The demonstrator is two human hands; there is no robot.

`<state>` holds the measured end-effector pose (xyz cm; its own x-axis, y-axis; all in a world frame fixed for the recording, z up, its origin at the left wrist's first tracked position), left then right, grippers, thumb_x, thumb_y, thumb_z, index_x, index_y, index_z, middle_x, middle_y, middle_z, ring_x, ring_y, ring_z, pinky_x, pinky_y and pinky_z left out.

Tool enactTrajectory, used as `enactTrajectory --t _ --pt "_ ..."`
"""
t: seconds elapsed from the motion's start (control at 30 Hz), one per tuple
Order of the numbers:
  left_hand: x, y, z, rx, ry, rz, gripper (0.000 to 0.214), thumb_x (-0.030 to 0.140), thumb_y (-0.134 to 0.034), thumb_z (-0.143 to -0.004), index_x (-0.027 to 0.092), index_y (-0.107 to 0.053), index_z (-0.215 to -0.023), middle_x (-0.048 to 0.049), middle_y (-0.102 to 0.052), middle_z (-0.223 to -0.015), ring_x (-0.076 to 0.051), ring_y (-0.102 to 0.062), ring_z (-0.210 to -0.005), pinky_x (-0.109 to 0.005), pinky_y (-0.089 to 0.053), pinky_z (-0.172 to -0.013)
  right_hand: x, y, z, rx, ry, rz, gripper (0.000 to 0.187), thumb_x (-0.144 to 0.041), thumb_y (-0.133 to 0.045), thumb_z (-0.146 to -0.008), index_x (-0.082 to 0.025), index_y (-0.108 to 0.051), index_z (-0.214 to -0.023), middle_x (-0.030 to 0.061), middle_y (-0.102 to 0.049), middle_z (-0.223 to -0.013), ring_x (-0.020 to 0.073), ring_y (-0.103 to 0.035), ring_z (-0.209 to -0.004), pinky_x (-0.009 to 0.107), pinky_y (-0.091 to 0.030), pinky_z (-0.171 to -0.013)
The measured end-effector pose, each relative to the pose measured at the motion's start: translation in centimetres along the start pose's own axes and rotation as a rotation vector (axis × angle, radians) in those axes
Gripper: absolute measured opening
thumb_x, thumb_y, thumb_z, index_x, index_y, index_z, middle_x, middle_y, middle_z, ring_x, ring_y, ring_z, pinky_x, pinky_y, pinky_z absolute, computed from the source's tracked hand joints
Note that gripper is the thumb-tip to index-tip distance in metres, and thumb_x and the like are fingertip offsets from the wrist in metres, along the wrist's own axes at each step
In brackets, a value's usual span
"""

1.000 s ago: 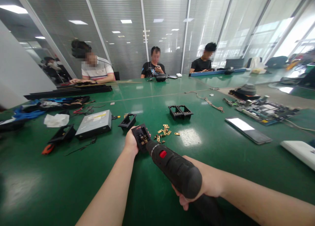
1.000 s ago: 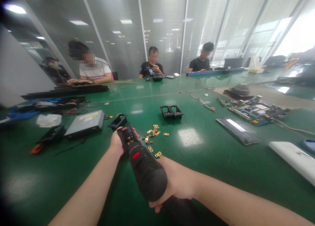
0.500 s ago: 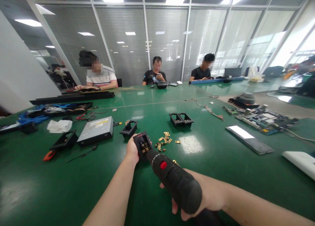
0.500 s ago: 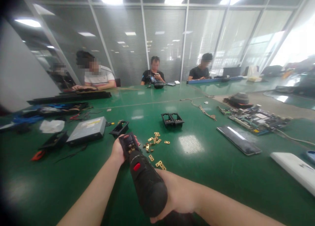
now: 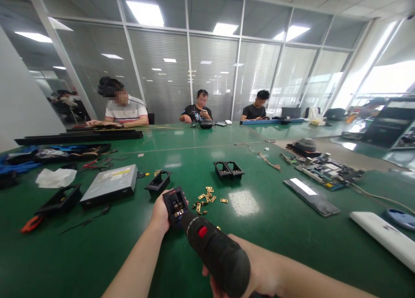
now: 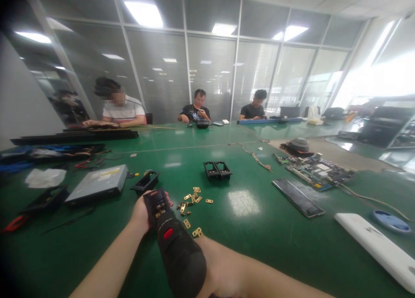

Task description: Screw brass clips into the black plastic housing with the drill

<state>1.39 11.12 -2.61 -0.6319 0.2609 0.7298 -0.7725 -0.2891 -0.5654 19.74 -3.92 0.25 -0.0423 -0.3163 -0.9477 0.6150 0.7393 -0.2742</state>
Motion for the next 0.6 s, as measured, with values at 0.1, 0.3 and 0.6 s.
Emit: enactTrajectory --t 0.1,0.3,0.6 --pt "0.4 -0.3 0.0 -0.040 -0.054 -0.082 0.024 0.029 -0.053 -0.083 0.010 -0.068 -0.079 -0.0122 -0.069 -0.062 -0.028 -0.069 -0.055 -0.038 -0.056 -0.051 -0.2 0.1 0.0 0.025 0.015 0.056 0.057 -0.020 -0.099 -0.037 -0.011 -0.066 -0.083 -0.0005 -0.066 -0.073 0.0114 -0.062 -0.064 0.016 -0.047 -0.053" --pt "0.4 -0.4 -0.1 -0.027 -0.054 -0.082 0.023 0.027 -0.053 -0.082 0.010 -0.067 -0.078 -0.0117 -0.068 -0.063 -0.027 -0.068 -0.055 -0.038 -0.055 -0.050 0.3 0.5 0.0 0.052 0.002 0.080 0.051 -0.025 -0.099 -0.036 -0.012 -0.064 -0.070 -0.0017 -0.065 -0.071 0.0092 -0.059 -0.059 0.015 -0.046 -0.049" --pt "0.2 -0.7 0.3 -0.023 -0.022 -0.056 0.023 0.029 -0.050 -0.082 0.012 -0.066 -0.078 -0.0103 -0.067 -0.061 -0.026 -0.067 -0.053 -0.037 -0.055 -0.048 0.6 -0.6 0.4 -0.033 -0.073 -0.072 0.047 -0.019 -0.097 -0.045 -0.012 -0.061 -0.075 -0.0007 -0.068 -0.064 0.0151 -0.069 -0.061 0.021 -0.056 -0.055"
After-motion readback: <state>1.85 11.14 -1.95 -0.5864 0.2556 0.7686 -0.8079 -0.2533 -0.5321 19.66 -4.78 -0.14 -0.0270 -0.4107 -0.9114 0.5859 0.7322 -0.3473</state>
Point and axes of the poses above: each hand's wrist, its own z-axis away from the middle knuckle, its own y-axis out of the back of the hand, x = y × z, the point moved 8 cm from there along -z, towards the middle knuckle
